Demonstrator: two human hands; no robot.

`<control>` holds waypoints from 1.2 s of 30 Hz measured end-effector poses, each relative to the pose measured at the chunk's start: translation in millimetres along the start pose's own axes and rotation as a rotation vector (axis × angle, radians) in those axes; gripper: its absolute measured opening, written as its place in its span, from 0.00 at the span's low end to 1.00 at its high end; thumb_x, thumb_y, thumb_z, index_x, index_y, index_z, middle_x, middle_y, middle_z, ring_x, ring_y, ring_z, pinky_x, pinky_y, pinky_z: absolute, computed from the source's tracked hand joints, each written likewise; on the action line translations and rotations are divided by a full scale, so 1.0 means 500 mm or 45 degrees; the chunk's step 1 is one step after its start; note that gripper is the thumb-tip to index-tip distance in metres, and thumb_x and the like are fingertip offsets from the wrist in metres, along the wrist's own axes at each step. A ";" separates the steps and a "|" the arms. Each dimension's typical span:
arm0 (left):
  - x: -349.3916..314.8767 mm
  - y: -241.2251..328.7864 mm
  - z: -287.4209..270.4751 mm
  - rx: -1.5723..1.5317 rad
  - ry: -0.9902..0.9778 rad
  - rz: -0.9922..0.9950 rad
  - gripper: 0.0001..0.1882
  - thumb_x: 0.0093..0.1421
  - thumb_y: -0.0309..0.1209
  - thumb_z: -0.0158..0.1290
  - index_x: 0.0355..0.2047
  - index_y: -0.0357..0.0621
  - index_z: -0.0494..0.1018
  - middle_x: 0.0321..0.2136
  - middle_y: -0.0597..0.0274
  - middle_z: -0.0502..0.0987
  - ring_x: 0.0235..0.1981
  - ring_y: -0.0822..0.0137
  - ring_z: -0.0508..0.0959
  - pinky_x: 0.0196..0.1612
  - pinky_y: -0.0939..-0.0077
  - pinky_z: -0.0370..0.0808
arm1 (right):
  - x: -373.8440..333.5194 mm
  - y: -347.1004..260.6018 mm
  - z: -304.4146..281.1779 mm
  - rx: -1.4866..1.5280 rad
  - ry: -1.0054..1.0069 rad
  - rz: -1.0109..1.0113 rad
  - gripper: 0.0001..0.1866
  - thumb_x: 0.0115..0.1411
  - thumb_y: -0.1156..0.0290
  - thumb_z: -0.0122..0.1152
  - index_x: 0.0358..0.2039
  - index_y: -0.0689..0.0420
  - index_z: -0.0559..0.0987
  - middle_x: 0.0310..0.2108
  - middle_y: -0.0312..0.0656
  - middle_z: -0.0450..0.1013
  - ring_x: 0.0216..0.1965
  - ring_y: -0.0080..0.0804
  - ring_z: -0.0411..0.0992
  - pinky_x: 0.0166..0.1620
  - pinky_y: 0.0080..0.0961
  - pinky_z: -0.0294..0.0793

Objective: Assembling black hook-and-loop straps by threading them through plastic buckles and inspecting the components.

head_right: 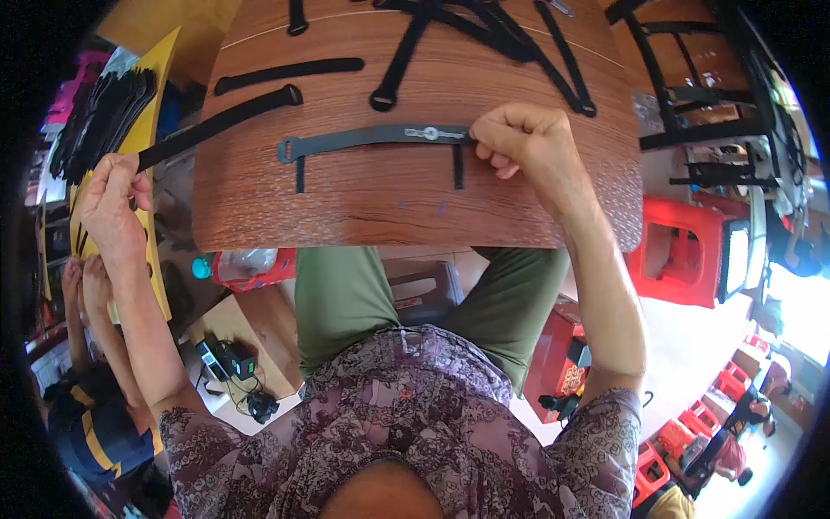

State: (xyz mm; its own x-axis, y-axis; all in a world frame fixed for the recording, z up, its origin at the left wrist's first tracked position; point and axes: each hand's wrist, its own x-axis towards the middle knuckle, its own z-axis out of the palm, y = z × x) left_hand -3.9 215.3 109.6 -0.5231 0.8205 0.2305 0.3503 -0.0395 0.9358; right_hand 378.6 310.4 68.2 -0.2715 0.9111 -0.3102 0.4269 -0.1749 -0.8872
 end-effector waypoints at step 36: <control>-0.192 0.043 0.281 0.442 0.013 1.440 0.08 0.45 0.23 0.56 0.24 0.31 0.70 0.20 0.53 0.70 0.16 0.62 0.70 0.17 0.70 0.65 | -0.107 -0.155 0.124 0.356 -0.256 -0.232 0.24 0.58 0.55 0.57 0.40 0.67 0.76 0.29 0.41 0.74 0.30 0.24 0.71 0.34 0.18 0.69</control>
State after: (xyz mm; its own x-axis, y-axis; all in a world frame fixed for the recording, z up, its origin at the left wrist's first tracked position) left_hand 162.7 215.9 70.2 0.2140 0.4143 0.8846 0.8096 -0.5820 0.0767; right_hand 306.6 252.4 132.5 -0.4969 0.8499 -0.1752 0.1121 -0.1373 -0.9842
